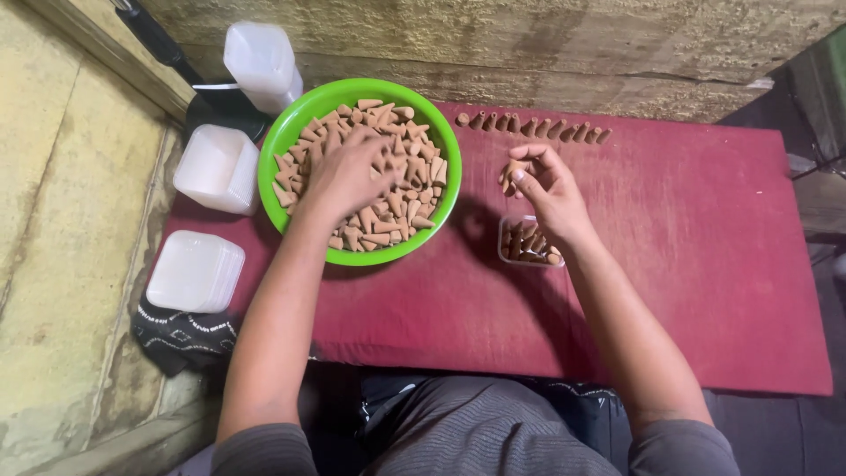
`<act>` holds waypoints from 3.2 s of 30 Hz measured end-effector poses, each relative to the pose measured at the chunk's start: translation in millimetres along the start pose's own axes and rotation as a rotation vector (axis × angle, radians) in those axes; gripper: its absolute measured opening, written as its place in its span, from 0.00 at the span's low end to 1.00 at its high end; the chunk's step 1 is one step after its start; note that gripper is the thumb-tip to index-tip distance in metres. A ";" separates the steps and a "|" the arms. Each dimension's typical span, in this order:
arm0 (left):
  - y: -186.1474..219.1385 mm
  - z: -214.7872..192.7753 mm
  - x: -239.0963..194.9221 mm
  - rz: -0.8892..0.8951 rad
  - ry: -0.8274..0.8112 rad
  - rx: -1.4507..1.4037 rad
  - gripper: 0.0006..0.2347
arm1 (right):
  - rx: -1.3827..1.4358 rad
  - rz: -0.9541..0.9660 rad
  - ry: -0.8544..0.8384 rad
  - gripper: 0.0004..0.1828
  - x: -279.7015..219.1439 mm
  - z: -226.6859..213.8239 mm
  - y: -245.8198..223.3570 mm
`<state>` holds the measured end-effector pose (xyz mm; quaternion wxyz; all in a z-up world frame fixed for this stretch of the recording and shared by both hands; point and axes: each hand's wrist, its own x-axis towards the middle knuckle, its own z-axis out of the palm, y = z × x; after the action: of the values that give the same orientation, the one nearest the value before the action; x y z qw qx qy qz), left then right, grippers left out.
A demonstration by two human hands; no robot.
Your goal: Packaging incense cones from a large bowl into small plastic containers by hand.
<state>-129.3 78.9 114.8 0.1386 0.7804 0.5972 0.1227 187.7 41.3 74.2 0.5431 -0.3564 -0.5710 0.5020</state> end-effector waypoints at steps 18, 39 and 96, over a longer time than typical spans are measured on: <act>-33.8 22.0 16.4 0.165 0.262 0.055 0.15 | 0.103 0.031 0.156 0.18 -44.7 -59.7 12.3; 61.5 27.3 -62.4 0.211 0.374 -0.623 0.10 | -0.150 0.077 0.205 0.17 -71.0 -64.6 12.0; 127.6 163.5 -21.0 0.531 0.355 -0.305 0.04 | -0.764 -0.239 0.134 0.10 -79.1 -56.7 26.6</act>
<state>38.3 15.6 8.3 0.1110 0.8453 0.3632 0.3759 251.8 -17.1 22.5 0.4619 -0.4957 -0.7173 0.1626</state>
